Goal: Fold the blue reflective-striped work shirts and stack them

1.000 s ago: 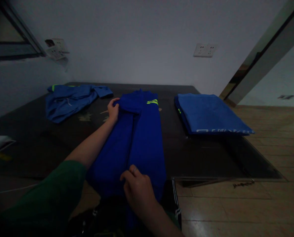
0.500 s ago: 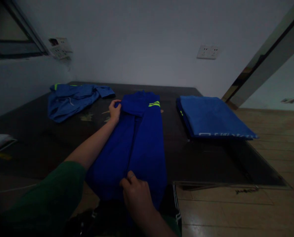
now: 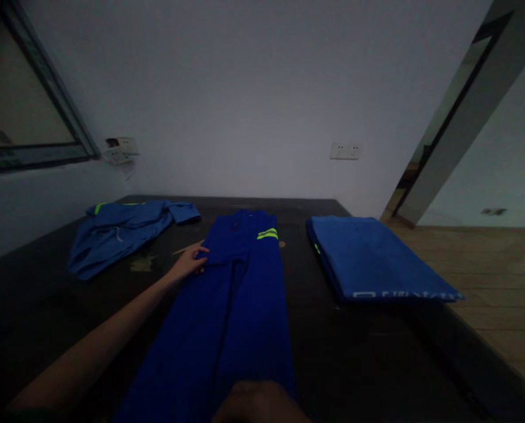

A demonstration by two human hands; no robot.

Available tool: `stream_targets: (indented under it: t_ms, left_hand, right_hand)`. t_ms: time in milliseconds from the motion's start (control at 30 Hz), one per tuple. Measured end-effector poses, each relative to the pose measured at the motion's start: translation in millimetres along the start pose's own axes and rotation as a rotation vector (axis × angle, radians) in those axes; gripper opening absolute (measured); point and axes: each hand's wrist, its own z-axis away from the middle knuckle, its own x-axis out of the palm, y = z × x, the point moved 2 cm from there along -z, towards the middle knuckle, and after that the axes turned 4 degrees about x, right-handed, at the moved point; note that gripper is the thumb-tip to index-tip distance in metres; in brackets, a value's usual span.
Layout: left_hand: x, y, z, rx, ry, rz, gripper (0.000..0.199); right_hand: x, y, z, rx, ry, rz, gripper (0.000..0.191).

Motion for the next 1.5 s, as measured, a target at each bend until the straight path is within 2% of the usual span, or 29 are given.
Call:
stream_targets:
  t_ms: [67, 133, 200, 233, 300, 367, 433, 533, 633, 833, 933, 1067, 1167, 1233, 1300, 1400, 1467, 1500]
  left_hand:
    - [-6.8, 1, -1, -0.014, -0.063, -0.072, 0.041]
    - [-15.6, 6, -4, 0.006, -0.051, -0.284, 0.046]
    - [-20.8, 15, -6, 0.092, -0.024, -0.546, 0.047]
    - [-20.3, 19, -6, 0.165, -0.038, -0.645, 0.049]
    - [-12.7, 23, -3, 0.328, -0.146, -0.733, 0.054]
    - [-0.6, 22, 0, 0.456, -0.281, -0.762, 0.061]
    - [10.4, 15, 0, 0.510, -0.357, -0.776, 0.070]
    - [19.8, 6, -5, 0.520, -0.380, -0.812, 0.079]
    - [20.9, 7, -12, 0.486, -0.326, -0.893, 0.072]
    - [19.7, 37, -2, 0.514, -0.156, -0.955, 0.056]
    - [23.2, 45, 9, 0.473, -0.156, -0.966, 0.051]
    - [27.1, 42, 15, 0.379, -0.219, -0.950, 0.045]
    - [29.4, 43, 15, 0.430, -0.232, -0.970, 0.050]
    - [33.0, 45, 15, 0.485, -0.252, -0.960, 0.060]
    - [38.2, 45, 15, 0.515, -0.287, -0.908, 0.068]
    - [45.4, 38, 14, 0.462, -0.324, -0.793, 0.060]
    - [47.9, 33, 13, 0.412, -0.329, -0.720, 0.053]
    - [48.3, 30, 12, 0.392, -0.326, -0.685, 0.050]
  right_hand:
    - [-64, -3, -8, 0.105, 0.172, -0.063, 0.019]
    - [-124, 7, -32, 0.199, 0.232, -0.111, 0.022]
    - [-176, 35, -69, 0.313, 0.298, -0.094, 0.025]
    - [-199, 54, -89, 0.383, 0.384, -0.026, 0.025]
    - [-236, 94, -127, 0.578, 0.593, 0.186, 0.022]
    - [-260, 130, -158, 0.689, 0.700, 0.258, 0.025]
    - [-272, 159, -182, 0.770, 0.749, 0.270, 0.030]
    - [-280, 189, -207, 0.842, 0.778, 0.276, 0.037]
    - [-283, 207, -223, 0.846, 0.777, 0.295, 0.041]
    - [-279, 224, -230, 0.864, 0.762, 0.411, 0.045]
    - [-269, 222, -231, 0.850, 0.751, 0.499, 0.044]
    - [-264, 210, -233, 0.785, 0.718, 0.589, 0.043]
    - [-268, 190, -233, 0.705, 0.721, 0.647, 0.038]
    - [-267, 169, -230, 0.549, 0.698, 0.681, 0.034]
    - [-256, 145, -226, 0.295, 0.566, 0.659, 0.029]
    - [-226, 110, -213, -0.071, 0.165, 0.546, 0.031]
    - [-207, 93, -202, -0.215, -0.082, 0.557, 0.035]
    - [-200, 88, -198, -0.258, -0.154, 0.612, 0.037]
